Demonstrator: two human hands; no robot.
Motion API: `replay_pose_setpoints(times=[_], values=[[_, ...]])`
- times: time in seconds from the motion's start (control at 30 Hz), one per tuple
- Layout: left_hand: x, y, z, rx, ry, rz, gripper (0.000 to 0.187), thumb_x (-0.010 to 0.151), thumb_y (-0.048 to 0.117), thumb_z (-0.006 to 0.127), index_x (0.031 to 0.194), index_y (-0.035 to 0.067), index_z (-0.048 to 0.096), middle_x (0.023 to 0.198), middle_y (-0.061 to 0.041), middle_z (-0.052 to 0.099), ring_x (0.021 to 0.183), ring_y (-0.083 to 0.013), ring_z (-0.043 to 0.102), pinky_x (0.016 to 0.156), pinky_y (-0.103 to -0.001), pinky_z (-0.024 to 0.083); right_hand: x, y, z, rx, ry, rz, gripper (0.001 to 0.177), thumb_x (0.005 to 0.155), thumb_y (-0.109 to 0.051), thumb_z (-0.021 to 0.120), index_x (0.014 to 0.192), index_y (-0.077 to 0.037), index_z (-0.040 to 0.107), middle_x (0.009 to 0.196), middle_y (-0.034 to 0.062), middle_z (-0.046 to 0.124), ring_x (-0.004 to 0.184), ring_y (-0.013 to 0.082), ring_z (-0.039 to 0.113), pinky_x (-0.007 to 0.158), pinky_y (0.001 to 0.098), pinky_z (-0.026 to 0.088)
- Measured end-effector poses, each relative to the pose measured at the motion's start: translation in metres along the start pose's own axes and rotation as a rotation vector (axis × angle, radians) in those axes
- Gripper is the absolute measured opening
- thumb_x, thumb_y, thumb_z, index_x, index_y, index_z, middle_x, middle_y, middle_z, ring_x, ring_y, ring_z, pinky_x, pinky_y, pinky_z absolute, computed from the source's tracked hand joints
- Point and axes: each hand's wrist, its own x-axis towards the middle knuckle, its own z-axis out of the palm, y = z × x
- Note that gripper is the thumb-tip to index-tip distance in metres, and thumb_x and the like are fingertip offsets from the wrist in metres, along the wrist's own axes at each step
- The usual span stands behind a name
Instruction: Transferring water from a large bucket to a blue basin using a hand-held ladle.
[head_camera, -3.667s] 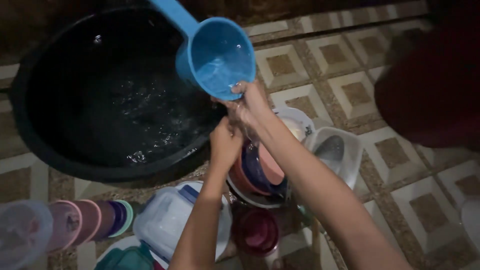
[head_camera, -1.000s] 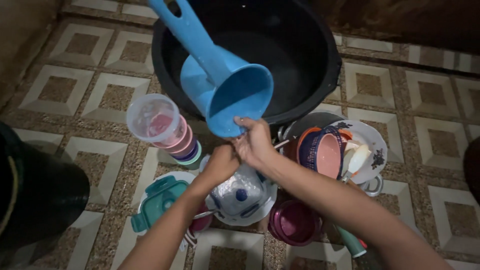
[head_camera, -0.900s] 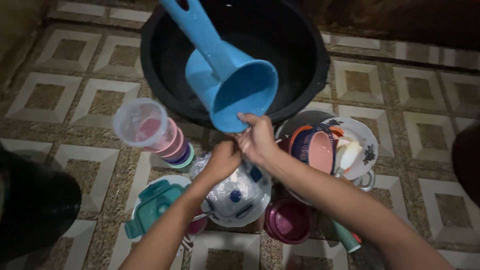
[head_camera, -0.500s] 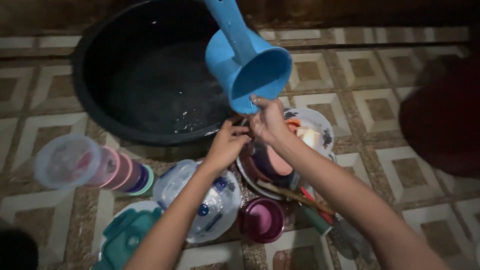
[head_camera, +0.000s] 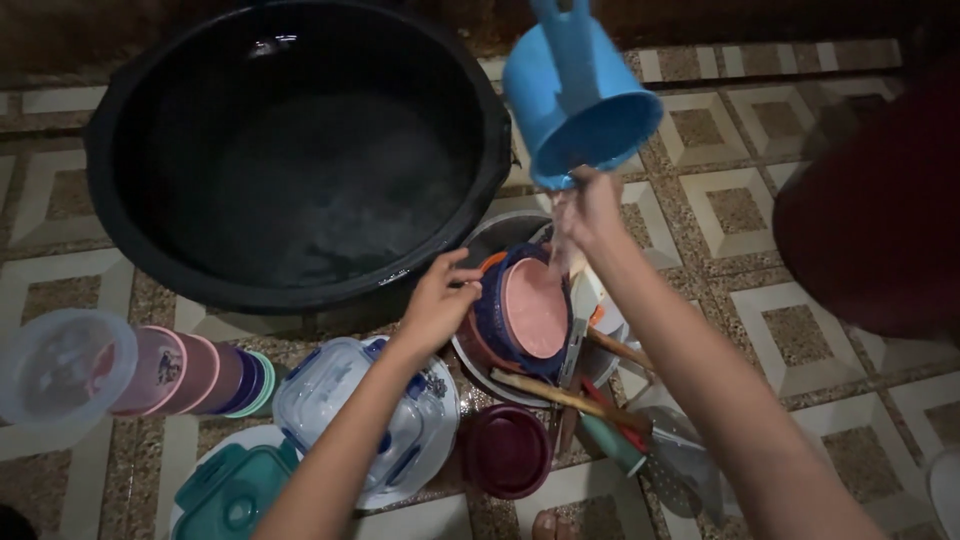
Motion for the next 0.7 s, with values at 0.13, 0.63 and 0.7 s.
replay_pose_setpoints(times=[0.13, 0.63, 0.7], values=[[-0.001, 0.001, -0.006, -0.058, -0.004, -0.038, 0.062, 0.092, 0.005, 0.059, 0.151, 0.002, 0.039, 0.129, -0.016, 0.069, 0.105, -0.0191, 0.07, 0.094, -0.031, 0.055, -0.01, -0.027, 0.02, 0.015, 0.127, -0.019, 0.061, 0.092, -0.001, 0.049, 0.148, -0.006, 0.025, 0.127, 0.0251, 0.057, 0.106, 0.0333, 0.069, 0.095, 0.0469, 0.061], [-0.023, 0.226, -0.023, -0.208, -0.281, -0.412, 0.077, 0.094, 0.063, 0.033, 0.158, 0.021, 0.032, 0.144, -0.004, 0.056, 0.123, -0.0225, 0.062, 0.096, -0.045, 0.054, -0.096, -0.059, 0.044, -0.066, 0.037, -0.109, 0.03, 0.102, -0.015, 0.062, 0.13, -0.008, 0.054, 0.122, 0.0136, 0.064, 0.109, 0.0265, 0.066, 0.093, 0.043, 0.058], [-0.032, 0.27, -0.015, -0.116, -0.432, -0.514, 0.082, 0.09, 0.064, 0.04, 0.156, 0.017, 0.038, 0.142, -0.007, 0.059, 0.123, -0.0242, 0.061, 0.094, -0.046, 0.054, -0.121, -0.086, 0.056, -0.143, 0.038, -0.143, 0.027, 0.102, -0.015, 0.063, 0.126, -0.008, 0.055, 0.12, 0.0136, 0.064, 0.108, 0.0251, 0.066, 0.093, 0.0413, 0.057]])
